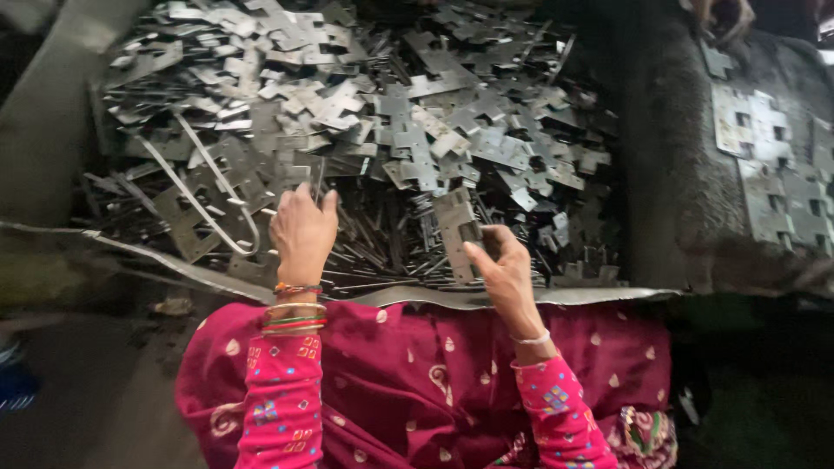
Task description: The person sits on the floor and repeatedly picks up metal hinge plates and pins from a large pile, inserts the pins into the hinge plates, and places the assembled hinges onto a nearby surface. The task continues with consistent hand movements and no visible tools.
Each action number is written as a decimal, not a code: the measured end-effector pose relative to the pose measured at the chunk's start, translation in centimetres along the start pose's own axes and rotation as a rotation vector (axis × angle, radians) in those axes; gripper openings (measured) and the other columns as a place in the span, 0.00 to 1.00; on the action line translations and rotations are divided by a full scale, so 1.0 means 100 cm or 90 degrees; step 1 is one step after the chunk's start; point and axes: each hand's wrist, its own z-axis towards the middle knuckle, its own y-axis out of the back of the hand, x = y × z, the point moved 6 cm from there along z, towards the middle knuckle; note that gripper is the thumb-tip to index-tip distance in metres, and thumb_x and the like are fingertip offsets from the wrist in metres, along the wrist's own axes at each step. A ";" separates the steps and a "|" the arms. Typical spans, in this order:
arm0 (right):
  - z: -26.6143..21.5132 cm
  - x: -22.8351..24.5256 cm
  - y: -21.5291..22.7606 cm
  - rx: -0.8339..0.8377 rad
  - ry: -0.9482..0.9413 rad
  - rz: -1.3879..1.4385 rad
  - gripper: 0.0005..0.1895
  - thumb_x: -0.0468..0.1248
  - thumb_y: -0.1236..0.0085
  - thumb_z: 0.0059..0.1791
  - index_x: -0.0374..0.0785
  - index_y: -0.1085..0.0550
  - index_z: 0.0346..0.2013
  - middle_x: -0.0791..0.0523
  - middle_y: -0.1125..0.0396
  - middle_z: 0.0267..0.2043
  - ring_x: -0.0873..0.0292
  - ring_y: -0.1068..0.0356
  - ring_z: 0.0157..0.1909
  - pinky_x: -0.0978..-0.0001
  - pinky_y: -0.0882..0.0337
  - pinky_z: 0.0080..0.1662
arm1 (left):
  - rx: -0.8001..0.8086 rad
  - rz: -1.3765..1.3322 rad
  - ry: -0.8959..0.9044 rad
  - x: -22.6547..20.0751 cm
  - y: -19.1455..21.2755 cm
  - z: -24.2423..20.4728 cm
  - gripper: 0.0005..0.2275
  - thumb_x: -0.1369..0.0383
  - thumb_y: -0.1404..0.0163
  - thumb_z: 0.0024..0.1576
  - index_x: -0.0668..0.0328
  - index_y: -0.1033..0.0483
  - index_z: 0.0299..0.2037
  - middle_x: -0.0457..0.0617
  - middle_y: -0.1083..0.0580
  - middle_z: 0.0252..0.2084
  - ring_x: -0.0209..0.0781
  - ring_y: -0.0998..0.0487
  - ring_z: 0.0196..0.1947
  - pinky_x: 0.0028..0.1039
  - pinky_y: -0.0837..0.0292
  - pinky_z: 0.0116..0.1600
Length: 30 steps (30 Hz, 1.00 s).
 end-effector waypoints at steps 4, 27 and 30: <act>-0.002 -0.006 0.002 -0.035 -0.009 -0.056 0.13 0.33 0.36 0.48 0.34 0.25 0.45 0.58 0.27 0.36 0.68 0.30 0.36 0.74 0.28 0.39 | 0.040 0.226 -0.038 -0.012 -0.031 -0.008 0.19 0.50 0.44 0.56 0.60 0.20 0.42 0.60 0.24 0.44 0.60 0.20 0.45 0.47 0.23 0.45; -0.002 -0.003 0.008 -0.073 -0.004 -0.115 0.15 0.37 0.35 0.47 0.33 0.25 0.45 0.56 0.27 0.33 0.66 0.31 0.34 0.72 0.28 0.38 | 0.401 -1.085 0.274 -0.066 -0.040 -0.037 0.13 0.67 0.51 0.66 0.71 0.27 0.52 0.58 0.22 0.43 0.52 0.19 0.39 0.37 0.20 0.42; -0.003 -0.005 0.005 -0.054 -0.026 -0.004 0.14 0.35 0.37 0.48 0.33 0.26 0.47 0.59 0.26 0.36 0.69 0.29 0.37 0.75 0.27 0.40 | 0.426 -1.127 0.239 -0.070 -0.062 -0.041 0.11 0.72 0.51 0.63 0.68 0.28 0.54 0.63 0.22 0.44 0.54 0.18 0.40 0.40 0.19 0.42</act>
